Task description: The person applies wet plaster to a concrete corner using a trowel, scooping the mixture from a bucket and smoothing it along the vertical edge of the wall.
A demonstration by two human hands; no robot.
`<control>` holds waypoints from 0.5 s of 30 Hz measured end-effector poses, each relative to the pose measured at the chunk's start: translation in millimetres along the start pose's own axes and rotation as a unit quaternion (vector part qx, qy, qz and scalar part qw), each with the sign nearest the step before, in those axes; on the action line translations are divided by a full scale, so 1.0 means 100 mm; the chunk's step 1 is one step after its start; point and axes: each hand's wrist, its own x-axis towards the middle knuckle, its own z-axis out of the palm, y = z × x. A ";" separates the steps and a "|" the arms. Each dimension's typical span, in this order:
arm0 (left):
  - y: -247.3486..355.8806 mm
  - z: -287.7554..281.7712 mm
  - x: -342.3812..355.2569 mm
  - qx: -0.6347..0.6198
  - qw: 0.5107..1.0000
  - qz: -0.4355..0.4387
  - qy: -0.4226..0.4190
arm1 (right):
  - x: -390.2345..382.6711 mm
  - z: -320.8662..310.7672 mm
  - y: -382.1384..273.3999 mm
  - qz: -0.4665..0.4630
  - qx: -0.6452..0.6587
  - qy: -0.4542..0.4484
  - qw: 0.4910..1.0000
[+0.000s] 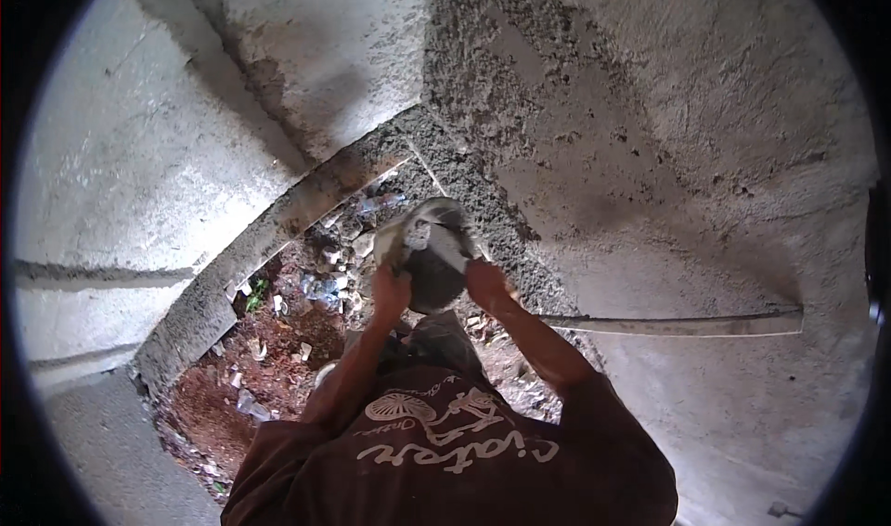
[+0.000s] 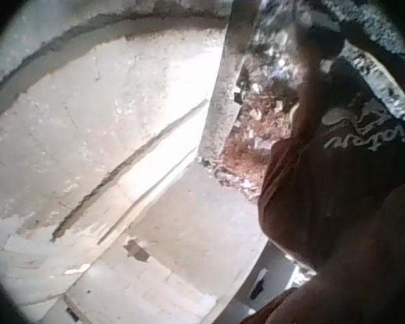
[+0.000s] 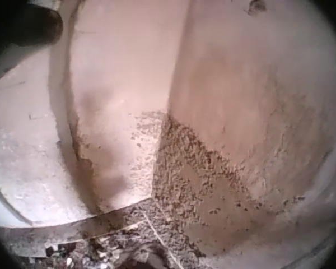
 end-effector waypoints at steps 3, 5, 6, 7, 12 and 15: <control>0.12 -0.04 -0.09 0.048 0.999 0.002 -0.020 | 0.05 -0.17 -0.43 -0.082 -0.017 -0.096 0.992; -0.04 -0.15 -0.13 0.026 0.999 0.019 0.005 | -0.03 0.04 -0.56 -0.123 -0.014 -0.110 0.986; -0.13 -0.19 -0.11 0.009 0.999 0.040 0.031 | -0.01 0.08 -0.56 -0.163 -0.007 -0.123 0.979; -0.20 -0.27 -0.17 0.049 0.990 0.081 0.104 | -0.06 0.01 -0.63 -0.168 -0.012 -0.126 0.978; -0.37 -0.70 -0.30 -0.073 0.990 -0.034 0.112 | 0.08 -0.06 -0.73 -0.141 0.124 -0.096 0.978; -0.92 -0.72 -0.40 -0.290 0.925 -0.082 0.230 | 0.22 -0.09 -0.95 -0.174 0.126 -0.119 0.969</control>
